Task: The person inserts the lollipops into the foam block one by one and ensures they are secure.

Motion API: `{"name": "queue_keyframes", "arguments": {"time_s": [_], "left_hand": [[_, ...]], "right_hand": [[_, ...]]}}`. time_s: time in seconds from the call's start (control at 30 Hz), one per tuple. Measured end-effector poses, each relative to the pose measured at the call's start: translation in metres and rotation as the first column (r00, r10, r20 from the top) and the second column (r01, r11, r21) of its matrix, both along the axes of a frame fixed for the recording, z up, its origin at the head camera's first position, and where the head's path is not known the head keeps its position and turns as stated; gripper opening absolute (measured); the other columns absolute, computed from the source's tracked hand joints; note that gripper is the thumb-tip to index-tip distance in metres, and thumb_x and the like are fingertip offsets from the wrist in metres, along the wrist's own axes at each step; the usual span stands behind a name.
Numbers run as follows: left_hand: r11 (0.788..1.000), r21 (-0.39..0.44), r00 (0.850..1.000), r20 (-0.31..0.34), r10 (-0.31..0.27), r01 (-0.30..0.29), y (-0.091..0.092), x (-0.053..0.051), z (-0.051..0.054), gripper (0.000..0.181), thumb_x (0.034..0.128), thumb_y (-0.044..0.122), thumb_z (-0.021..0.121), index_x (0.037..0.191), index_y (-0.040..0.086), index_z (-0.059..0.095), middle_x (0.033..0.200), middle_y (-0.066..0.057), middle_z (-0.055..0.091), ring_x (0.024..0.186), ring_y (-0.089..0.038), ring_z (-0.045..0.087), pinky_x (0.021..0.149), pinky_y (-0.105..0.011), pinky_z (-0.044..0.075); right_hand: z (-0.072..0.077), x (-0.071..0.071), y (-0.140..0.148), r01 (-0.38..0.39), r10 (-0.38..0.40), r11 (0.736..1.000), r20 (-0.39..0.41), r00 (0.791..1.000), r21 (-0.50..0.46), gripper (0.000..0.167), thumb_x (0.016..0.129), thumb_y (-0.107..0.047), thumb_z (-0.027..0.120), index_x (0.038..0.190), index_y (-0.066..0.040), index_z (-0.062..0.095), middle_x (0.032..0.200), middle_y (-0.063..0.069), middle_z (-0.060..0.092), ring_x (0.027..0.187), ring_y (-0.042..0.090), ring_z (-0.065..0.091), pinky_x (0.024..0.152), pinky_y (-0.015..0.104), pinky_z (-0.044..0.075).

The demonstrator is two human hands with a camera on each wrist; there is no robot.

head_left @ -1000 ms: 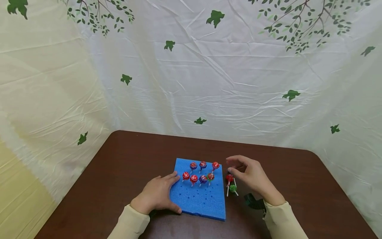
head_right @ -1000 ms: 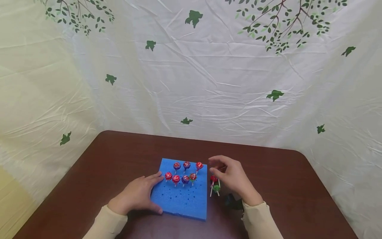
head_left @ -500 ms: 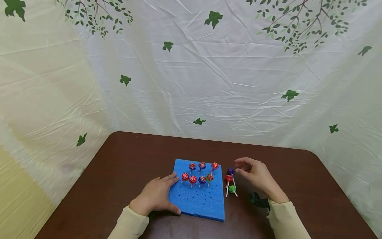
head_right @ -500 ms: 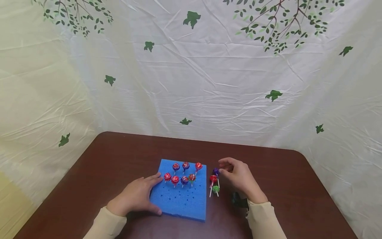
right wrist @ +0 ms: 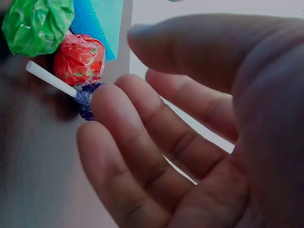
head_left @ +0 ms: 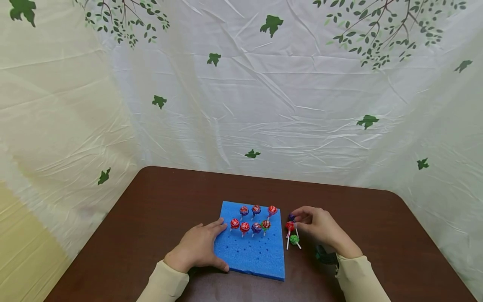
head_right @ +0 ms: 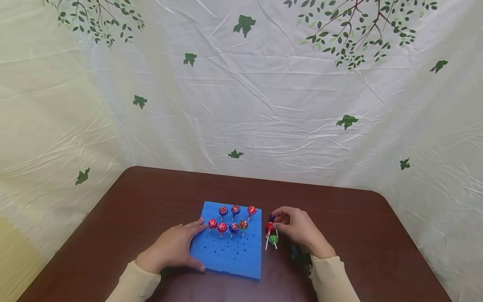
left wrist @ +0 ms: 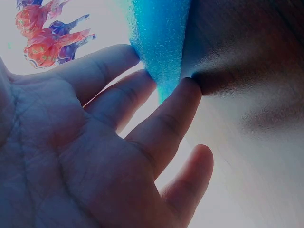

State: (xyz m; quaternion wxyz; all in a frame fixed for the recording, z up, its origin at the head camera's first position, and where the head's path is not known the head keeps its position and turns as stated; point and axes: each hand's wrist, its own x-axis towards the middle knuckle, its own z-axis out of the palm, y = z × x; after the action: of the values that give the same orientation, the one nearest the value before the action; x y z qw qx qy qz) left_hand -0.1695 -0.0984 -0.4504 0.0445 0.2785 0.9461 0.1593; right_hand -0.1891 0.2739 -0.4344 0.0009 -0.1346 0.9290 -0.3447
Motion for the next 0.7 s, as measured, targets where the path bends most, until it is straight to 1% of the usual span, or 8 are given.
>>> {"name": "queue_keyframes", "arguments": {"time_s": [0.17,0.33,0.47,0.7], "left_hand": [[1.000,0.002,1.000,0.000,-0.002,0.002,0.000,0.000,0.001,0.108,0.0574,0.069,0.084,0.144,0.011,0.055,0.152,-0.008,0.045,0.133,-0.026,0.050,0.107,-0.057,0.036],[1.000,0.004,1.000,-0.004,-0.004,0.004,-0.001,0.000,0.000,0.108,0.0575,0.069,0.084,0.144,0.011,0.055,0.153,-0.008,0.045,0.133,-0.026,0.050,0.108,-0.057,0.036],[1.000,0.003,1.000,-0.005,-0.003,0.003,0.000,0.001,0.000,0.108,0.0576,0.069,0.084,0.144,0.011,0.055,0.152,-0.008,0.045,0.133,-0.026,0.050,0.108,-0.057,0.036],[1.000,0.004,1.000,-0.003,0.000,0.000,0.000,0.002,0.002,0.108,0.0579,0.068,0.084,0.144,0.011,0.055,0.152,-0.008,0.045,0.133,-0.026,0.050,0.107,-0.057,0.036]], "right_hand": [[0.001,0.002,0.000,-0.030,0.030,1.000,0.043,0.999,-0.002,0.026,0.086,-0.013,0.079,0.110,-0.004,0.070,0.091,-0.002,0.066,0.079,0.015,0.062,0.068,0.028,0.055],[0.000,0.005,0.001,-0.057,0.056,0.998,0.087,0.995,0.016,0.028,0.083,-0.017,0.082,0.106,-0.005,0.069,0.088,-0.002,0.065,0.077,0.016,0.062,0.065,0.028,0.055],[-0.002,0.007,0.000,-0.087,0.085,0.996,0.119,0.989,0.013,0.032,0.082,-0.020,0.084,0.107,-0.006,0.069,0.090,0.000,0.065,0.079,0.017,0.063,0.065,0.028,0.055],[-0.003,0.012,-0.002,-0.108,0.106,0.994,0.118,0.987,0.017,0.023,0.083,-0.020,0.083,0.094,-0.009,0.067,0.086,-0.002,0.064,0.074,0.018,0.061,0.062,0.028,0.054]]}}
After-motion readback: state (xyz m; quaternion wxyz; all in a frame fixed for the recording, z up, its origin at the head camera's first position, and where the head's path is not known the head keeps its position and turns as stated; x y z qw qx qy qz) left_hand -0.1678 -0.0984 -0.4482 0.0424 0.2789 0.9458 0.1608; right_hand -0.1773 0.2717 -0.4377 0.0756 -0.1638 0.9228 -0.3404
